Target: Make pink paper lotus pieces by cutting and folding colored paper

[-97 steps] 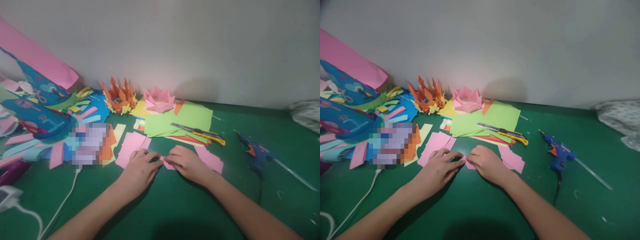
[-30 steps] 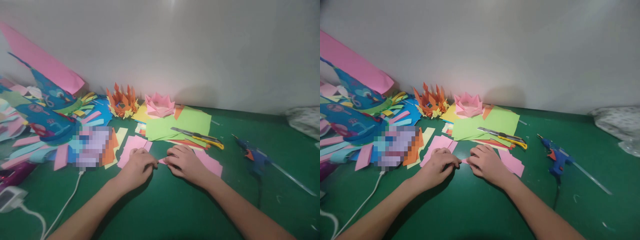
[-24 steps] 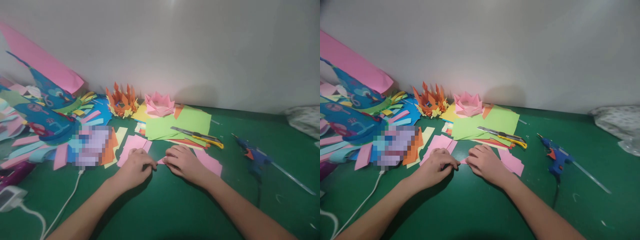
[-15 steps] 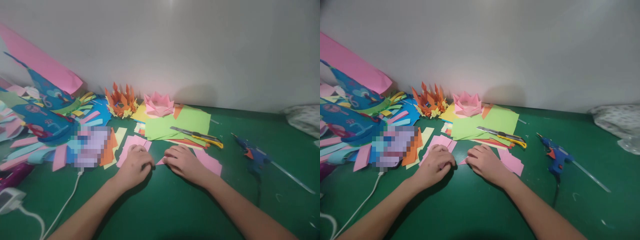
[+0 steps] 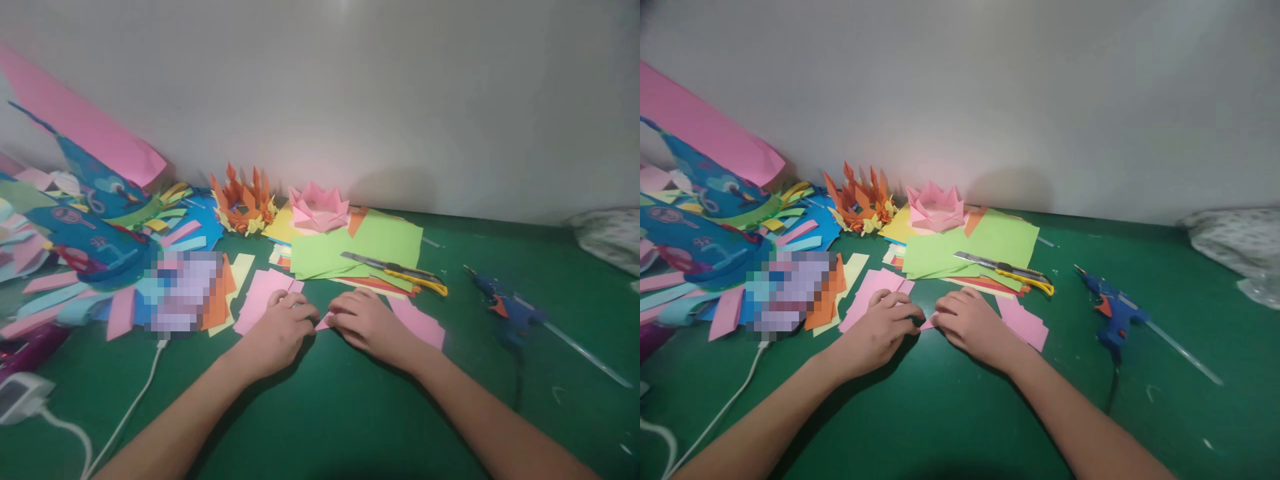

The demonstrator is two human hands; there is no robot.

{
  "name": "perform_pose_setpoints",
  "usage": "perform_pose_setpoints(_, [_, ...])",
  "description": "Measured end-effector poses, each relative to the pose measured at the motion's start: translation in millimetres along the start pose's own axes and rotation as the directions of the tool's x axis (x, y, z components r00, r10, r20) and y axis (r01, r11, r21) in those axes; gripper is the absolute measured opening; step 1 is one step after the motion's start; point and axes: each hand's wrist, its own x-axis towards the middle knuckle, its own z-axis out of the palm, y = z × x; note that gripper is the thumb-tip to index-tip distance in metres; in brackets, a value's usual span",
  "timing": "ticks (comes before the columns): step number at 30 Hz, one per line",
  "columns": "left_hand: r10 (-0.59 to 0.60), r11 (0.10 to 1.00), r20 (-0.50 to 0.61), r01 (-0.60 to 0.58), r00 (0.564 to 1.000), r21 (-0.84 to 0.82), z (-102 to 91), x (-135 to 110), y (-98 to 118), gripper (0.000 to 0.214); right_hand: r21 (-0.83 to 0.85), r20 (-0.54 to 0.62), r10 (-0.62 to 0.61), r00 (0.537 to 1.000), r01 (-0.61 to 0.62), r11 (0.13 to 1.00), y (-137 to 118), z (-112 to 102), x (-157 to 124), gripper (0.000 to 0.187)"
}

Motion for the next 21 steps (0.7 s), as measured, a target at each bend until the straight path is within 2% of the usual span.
perform_pose_setpoints(6, [-0.033, 0.997, -0.067, 0.028, 0.997, -0.072, 0.6, 1, 4, 0.031, 0.001, -0.022, -0.016, 1.0, 0.016, 1.0, -1, 3, 0, 0.019])
perform_pose_setpoints(15, [-0.077, 0.99, -0.04, 0.072, 0.996, -0.125, 8.7, 10, 2, 0.02, -0.027, -0.116, -0.013, 0.993, 0.01, 1.0, -3, 1, 2, 0.021])
perform_pose_setpoints(21, [-0.073, 0.99, -0.061, 0.065, 0.995, -0.127, 9.8, 11, -2, 0.019, -0.076, -0.079, -0.1, 0.992, 0.094, 0.993, -4, 3, 4, 0.025])
